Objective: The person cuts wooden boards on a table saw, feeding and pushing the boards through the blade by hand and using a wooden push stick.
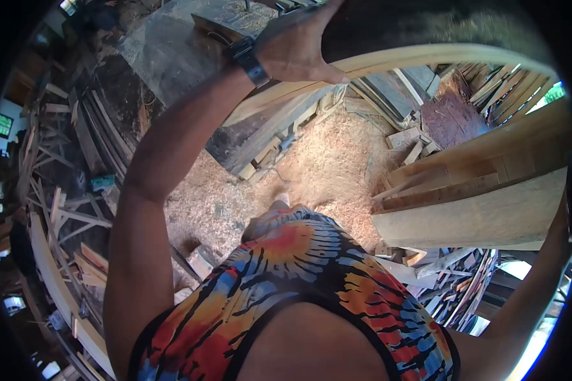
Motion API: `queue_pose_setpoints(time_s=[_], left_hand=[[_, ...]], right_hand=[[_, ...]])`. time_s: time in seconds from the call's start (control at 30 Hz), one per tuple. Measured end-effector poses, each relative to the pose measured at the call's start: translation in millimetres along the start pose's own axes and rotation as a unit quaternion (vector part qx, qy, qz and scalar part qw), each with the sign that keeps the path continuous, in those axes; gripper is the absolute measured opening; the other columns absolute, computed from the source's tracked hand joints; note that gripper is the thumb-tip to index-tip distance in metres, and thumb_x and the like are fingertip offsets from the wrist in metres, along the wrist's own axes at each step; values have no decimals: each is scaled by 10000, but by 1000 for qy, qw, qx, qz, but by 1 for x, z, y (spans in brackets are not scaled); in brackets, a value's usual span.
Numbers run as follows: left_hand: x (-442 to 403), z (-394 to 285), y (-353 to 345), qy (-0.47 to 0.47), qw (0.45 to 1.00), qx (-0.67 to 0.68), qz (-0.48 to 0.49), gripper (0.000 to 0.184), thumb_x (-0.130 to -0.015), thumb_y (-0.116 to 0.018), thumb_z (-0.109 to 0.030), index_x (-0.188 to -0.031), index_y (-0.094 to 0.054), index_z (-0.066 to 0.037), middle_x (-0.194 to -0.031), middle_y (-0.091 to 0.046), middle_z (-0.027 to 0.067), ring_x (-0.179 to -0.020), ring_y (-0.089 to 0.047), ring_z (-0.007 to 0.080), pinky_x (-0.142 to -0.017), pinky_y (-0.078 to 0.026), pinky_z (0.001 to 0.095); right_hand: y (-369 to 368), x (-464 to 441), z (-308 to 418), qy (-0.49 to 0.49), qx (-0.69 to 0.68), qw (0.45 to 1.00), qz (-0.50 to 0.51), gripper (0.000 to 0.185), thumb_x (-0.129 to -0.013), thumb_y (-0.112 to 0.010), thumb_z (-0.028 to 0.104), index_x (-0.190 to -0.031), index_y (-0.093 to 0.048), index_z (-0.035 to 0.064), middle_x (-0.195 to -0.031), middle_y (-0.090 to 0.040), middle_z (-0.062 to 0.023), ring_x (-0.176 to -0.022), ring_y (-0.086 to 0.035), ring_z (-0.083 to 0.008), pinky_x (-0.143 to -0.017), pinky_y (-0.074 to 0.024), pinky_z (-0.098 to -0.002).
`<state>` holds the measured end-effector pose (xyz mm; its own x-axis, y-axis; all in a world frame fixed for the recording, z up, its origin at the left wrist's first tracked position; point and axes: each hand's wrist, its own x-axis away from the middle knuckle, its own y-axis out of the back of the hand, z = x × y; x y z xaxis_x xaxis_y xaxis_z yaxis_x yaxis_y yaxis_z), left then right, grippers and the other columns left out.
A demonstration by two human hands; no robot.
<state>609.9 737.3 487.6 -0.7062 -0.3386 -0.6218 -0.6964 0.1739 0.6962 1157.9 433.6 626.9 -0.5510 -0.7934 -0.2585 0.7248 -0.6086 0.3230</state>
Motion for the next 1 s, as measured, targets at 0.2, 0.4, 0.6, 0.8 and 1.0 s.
queue_pose_setpoints(time_s=[0.2,0.4,0.6,0.8,1.0], left_hand=[[-7,-15,37,11,974,84,-209,1034,-655,-827,-329,-1454,-256,-6,-1291,-530,226,-1165,-549,344,-1025,-427,401],[37,16,40,118,825,372,-409,567,-802,-646,-145,-1301,-482,67,-1155,-607,172,-1032,-617,269,-915,-497,392],[108,32,5,210,722,467,-466,696,-830,-609,-374,-1380,-400,-2,-1297,-513,200,-1164,-535,323,-984,-442,483],[170,44,-99,227,636,569,-469,773,-824,-627,-451,-1425,-366,-41,-1350,-492,176,-1216,-501,337,-1014,-421,508],[194,32,-211,262,553,647,-454,766,-800,-671,-469,-1392,-422,-53,-1354,-504,158,-1202,-518,341,-996,-439,532]], right_hand=[[-226,-58,73,76,131,970,189,845,-920,-407,682,-1418,-411,0,-1406,-475,-211,-1299,-465,-302,-1111,-337,-465],[-388,-84,5,26,175,882,437,809,-935,-401,660,-1436,-401,25,-1437,-451,-205,-1332,-439,-297,-1127,-319,-468],[-312,70,-219,-245,156,806,516,631,-993,-373,552,-1488,-361,162,-1471,-444,-128,-1318,-455,-271,-1111,-334,-461],[-225,205,-242,-265,-264,902,216,738,-952,-518,496,-1442,-358,-32,-1379,-478,-171,-1281,-460,-263,-1057,-378,-382],[-161,251,-229,-283,-141,944,91,752,-927,-560,464,-1398,-379,-93,-1273,-553,-193,-1210,-512,-257,-1038,-379,-343]])
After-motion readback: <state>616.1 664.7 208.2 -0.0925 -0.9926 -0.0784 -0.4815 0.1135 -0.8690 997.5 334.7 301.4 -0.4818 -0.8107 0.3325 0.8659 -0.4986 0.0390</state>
